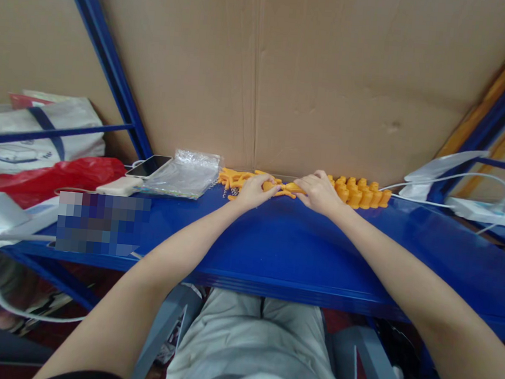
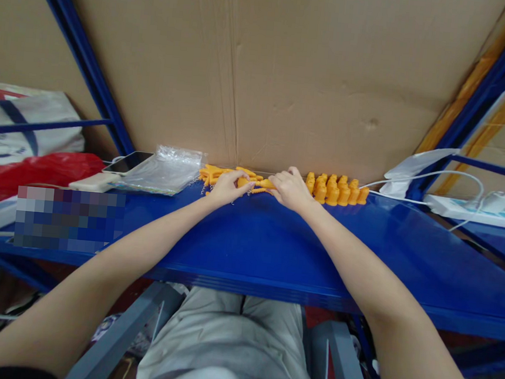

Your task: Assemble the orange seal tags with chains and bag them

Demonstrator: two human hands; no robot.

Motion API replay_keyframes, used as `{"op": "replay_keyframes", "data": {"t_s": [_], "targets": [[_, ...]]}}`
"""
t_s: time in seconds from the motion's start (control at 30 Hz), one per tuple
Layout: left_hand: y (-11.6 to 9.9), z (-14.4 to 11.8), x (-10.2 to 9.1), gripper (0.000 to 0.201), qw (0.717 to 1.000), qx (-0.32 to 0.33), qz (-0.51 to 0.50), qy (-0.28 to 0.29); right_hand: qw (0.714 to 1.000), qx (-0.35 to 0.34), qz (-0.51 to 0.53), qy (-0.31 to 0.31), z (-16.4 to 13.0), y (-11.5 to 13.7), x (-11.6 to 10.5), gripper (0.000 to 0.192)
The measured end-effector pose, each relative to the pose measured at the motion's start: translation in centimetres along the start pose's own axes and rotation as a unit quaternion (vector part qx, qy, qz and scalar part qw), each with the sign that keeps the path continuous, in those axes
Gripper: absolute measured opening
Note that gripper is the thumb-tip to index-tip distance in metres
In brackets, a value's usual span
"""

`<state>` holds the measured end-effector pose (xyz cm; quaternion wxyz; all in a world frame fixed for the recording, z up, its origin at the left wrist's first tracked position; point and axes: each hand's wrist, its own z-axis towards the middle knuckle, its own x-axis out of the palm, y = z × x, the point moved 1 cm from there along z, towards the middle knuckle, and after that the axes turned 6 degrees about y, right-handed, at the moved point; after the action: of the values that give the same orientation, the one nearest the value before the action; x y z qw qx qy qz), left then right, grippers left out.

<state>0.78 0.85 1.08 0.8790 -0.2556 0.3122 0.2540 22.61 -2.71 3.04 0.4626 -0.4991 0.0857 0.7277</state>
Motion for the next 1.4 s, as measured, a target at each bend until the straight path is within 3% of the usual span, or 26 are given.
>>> {"op": "replay_keyframes", "data": {"t_s": [0.37,0.6,1.0,1.17,1.3,1.4], "targets": [[-0.1,-0.3,-0.2,0.025,0.995,0.064,0.081,-0.020,0.992,0.042,0.111,0.035,0.4,-0.2,-0.6,0.031],[-0.1,-0.4,-0.1,0.027,0.992,0.066,0.104,-0.009,0.969,0.070,0.228,0.067,0.5,-0.5,-0.5,0.031],[-0.2,-0.5,0.2,0.027,0.990,0.077,0.114,0.025,0.984,0.069,0.155,0.052,0.5,0.3,0.1,0.030],[-1.1,-0.9,0.1,0.042,0.987,0.110,0.103,0.061,0.989,0.060,0.125,0.054,0.8,1.1,0.3,0.029],[-1.5,-0.8,-0.3,0.050,0.990,0.098,0.091,0.047,0.980,0.110,0.165,0.019,1.1,-0.6,1.0,0.025],[-1.3,-0.8,-0.6,0.047,0.992,0.083,0.092,0.026,0.953,0.189,0.238,-0.009,1.5,-3.0,1.5,0.021]]}}
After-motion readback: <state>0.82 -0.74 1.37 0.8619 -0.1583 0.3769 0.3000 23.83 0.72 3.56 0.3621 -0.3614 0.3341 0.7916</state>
